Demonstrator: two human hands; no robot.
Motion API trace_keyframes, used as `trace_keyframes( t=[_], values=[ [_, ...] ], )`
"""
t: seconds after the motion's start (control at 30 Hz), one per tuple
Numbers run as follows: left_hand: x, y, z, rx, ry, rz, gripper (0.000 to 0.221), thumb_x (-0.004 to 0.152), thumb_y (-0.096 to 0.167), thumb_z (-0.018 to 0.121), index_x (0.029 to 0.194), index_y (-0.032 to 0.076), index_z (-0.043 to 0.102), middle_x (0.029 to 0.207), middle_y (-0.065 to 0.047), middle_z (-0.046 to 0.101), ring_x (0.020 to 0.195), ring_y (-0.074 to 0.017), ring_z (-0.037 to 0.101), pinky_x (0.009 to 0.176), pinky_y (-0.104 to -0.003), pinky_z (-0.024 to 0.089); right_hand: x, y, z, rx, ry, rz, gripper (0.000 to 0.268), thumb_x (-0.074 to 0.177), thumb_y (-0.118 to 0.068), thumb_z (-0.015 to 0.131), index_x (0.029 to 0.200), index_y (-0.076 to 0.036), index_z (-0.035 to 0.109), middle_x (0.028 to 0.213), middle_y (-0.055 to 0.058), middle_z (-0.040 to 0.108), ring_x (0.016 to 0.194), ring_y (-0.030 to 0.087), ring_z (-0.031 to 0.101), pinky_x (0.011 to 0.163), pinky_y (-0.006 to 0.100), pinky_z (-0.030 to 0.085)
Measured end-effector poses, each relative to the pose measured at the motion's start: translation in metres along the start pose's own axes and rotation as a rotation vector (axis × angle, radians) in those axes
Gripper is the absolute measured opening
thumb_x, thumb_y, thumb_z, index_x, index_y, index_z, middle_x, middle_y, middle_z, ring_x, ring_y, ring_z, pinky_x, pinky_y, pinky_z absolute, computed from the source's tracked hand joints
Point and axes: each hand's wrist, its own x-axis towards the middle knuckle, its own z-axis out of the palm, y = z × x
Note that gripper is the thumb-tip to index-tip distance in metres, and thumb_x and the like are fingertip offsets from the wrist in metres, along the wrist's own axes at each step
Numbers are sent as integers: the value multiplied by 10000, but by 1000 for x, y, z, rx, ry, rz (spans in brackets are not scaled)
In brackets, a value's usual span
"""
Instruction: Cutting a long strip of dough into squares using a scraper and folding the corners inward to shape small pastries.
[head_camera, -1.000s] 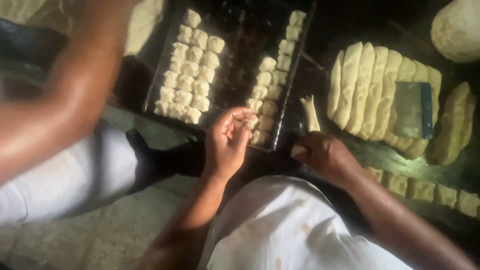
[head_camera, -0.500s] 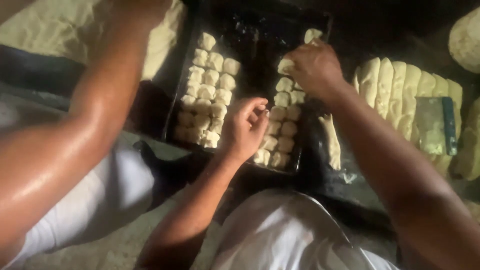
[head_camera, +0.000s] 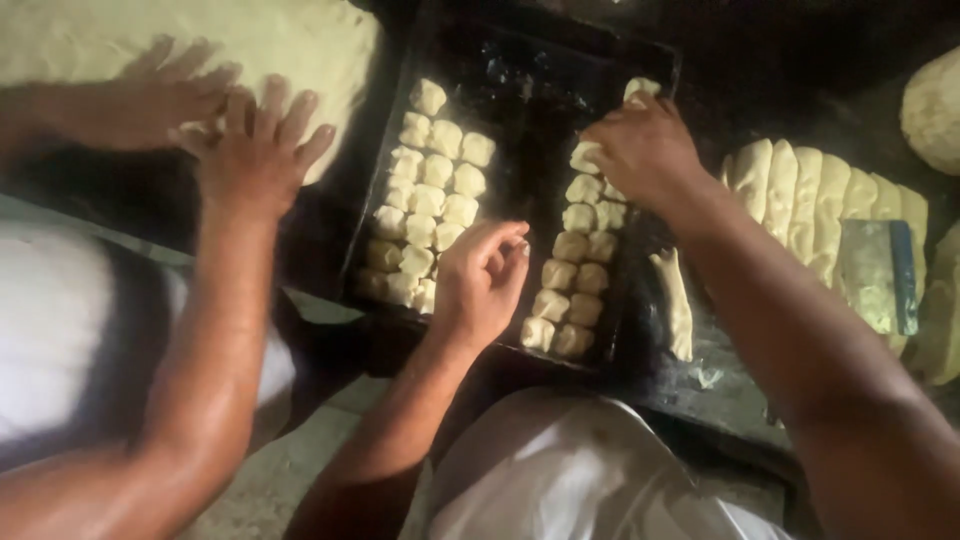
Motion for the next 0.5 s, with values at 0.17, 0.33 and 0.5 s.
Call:
trace_keyframes(
  t=[0.17,0.33,0.5],
  values=[
    [-12,1,-1,-15,26,16,195,940,23,702,1134,11,685,960,-76,716,631,-131,617,600,-275,503,-6,0,-2,-38,-80,89,423,1008,-464,536,1350,-248,661,1397,55,639,1437,330,437,1227,540,266],
    [-22,10,-5,-51,34,-29,186,937,9,690,1123,11,688,960,-84,711,615,-129,625,561,-263,486,3,24,8,-349,-61,-171,470,1041,-461,452,1409,-213,608,1406,73,626,1289,355,526,1060,475,398],
    [-28,19,7,-80,13,10,209,935,3,694,1144,7,674,989,-87,703,636,-117,639,579,-253,498,2,16,10,-97,57,-24,343,1072,-399,476,1225,-196,706,1250,59,694,1270,250,565,1174,483,376]
  ],
)
